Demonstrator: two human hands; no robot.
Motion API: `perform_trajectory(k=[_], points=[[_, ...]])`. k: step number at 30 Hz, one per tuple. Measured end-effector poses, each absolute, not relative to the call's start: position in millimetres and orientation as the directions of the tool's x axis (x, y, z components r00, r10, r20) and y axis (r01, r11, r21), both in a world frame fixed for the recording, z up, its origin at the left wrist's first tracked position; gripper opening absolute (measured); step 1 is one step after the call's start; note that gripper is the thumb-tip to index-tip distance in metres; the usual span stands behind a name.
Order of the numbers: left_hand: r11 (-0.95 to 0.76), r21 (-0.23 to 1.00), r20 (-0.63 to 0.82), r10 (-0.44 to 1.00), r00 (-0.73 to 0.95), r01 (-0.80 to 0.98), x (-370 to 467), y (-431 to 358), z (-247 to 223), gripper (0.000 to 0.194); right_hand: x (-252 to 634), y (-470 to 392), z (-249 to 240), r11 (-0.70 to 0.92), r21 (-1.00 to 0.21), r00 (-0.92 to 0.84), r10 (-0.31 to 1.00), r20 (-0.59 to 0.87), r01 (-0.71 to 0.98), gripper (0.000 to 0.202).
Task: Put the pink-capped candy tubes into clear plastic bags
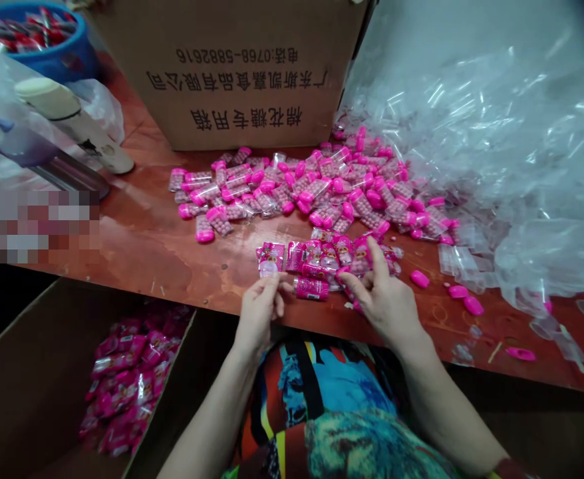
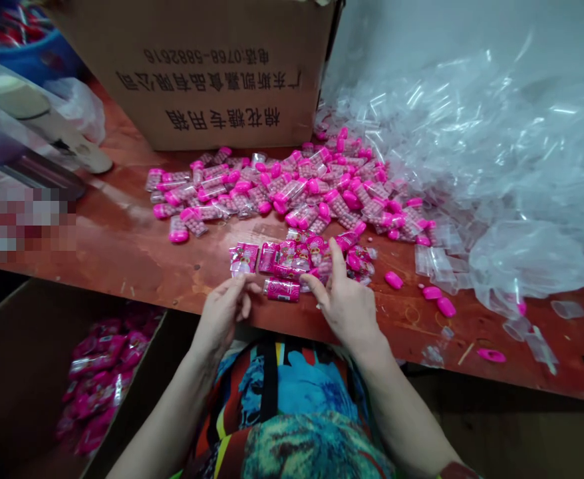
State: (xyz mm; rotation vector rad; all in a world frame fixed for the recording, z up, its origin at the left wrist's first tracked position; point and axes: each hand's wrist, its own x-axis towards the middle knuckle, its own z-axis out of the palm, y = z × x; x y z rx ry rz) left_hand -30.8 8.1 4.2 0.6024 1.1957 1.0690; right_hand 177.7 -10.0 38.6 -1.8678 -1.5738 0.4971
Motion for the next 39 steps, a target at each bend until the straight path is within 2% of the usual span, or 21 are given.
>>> perform_trajectory(k=[2, 5, 8, 11, 17, 23, 25, 27, 29, 31, 33, 36, 39], points=[[0.373, 0.859, -0.42, 0.906, -0.064, -0.35, -40.3, 15.4, 3.6, 0.036, 167.7, -2.6, 43.9, -0.023, -0.6, 0.145, 0.977, 0.156, 0.8, 0.064], [0.318, 0.856, -0.404, 0.904, -0.143, -0.407, -45.3, 21.7, 2.3, 0.035, 128.6, 16.0, 35.4, 0.217, -0.494, -0.141, 0.972, 0.187, 0.842, 0.044], [0.288, 0.851, -0.413, 0.884, -0.221, -0.439, -44.5, 20.2, 0.1, 0.032, 86.8, 38.6, 13.6, 0.321, -0.277, -0.285, 0.945, 0.16, 0.906, 0.043], [0.318, 0.836, -0.45, 0.864, -0.226, -0.448, -45.3, 15.2, -3.2, 0.03, 64.9, 52.3, -6.8, 0.337, -0.159, -0.323, 0.94, 0.111, 0.928, 0.044], [0.311, 0.824, -0.45, 0.867, -0.213, -0.475, -48.0, 12.6, -7.6, 0.028, 64.1, 47.1, -21.5, 0.378, -0.146, -0.351, 0.919, 0.179, 0.914, 0.034], [0.316, 0.843, -0.436, 0.876, -0.208, -0.435, -48.0, 13.2, -1.4, 0.037, 78.4, 34.6, -22.7, 0.489, -0.17, -0.401, 0.833, 0.38, 0.856, 0.03], [0.326, 0.855, -0.418, 0.894, -0.164, -0.402, -48.0, 12.9, 2.4, 0.037, 86.0, 29.8, -19.1, 0.532, -0.202, -0.404, 0.796, 0.451, 0.822, 0.03], [0.325, 0.85, -0.406, 0.906, -0.121, -0.415, -46.9, 12.7, 6.5, 0.035, 93.3, 26.0, -13.3, 0.523, -0.317, -0.341, 0.808, 0.481, 0.791, 0.03], [0.334, 0.827, -0.408, 0.91, -0.075, -0.453, -43.4, 13.0, 11.0, 0.033, 98.8, 23.6, -6.2, 0.449, -0.534, -0.207, 0.868, 0.451, 0.717, 0.035], [0.365, 0.794, -0.428, 0.903, -0.021, -0.486, -36.8, 13.6, 15.5, 0.032, 101.7, 22.2, 0.8, 0.341, -0.76, -0.075, 0.929, 0.362, 0.553, 0.04], [0.405, 0.756, -0.459, 0.888, 0.023, -0.514, -27.7, 14.5, 19.3, 0.031, 103.0, 21.1, 6.8, 0.261, -0.895, -0.008, 0.961, 0.277, 0.362, 0.038], [0.448, 0.729, -0.5, 0.865, 0.045, -0.518, -13.0, 16.5, 21.8, 0.03, 106.1, 19.2, 12.4, 0.203, -0.958, 0.031, 0.976, 0.214, 0.204, 0.03], [0.478, 0.731, -0.525, 0.85, 0.046, -0.487, 0.0, 20.6, 21.7, 0.029, 114.4, 18.0, 13.3, 0.175, -0.959, 0.052, 0.98, 0.191, 0.222, 0.03]])
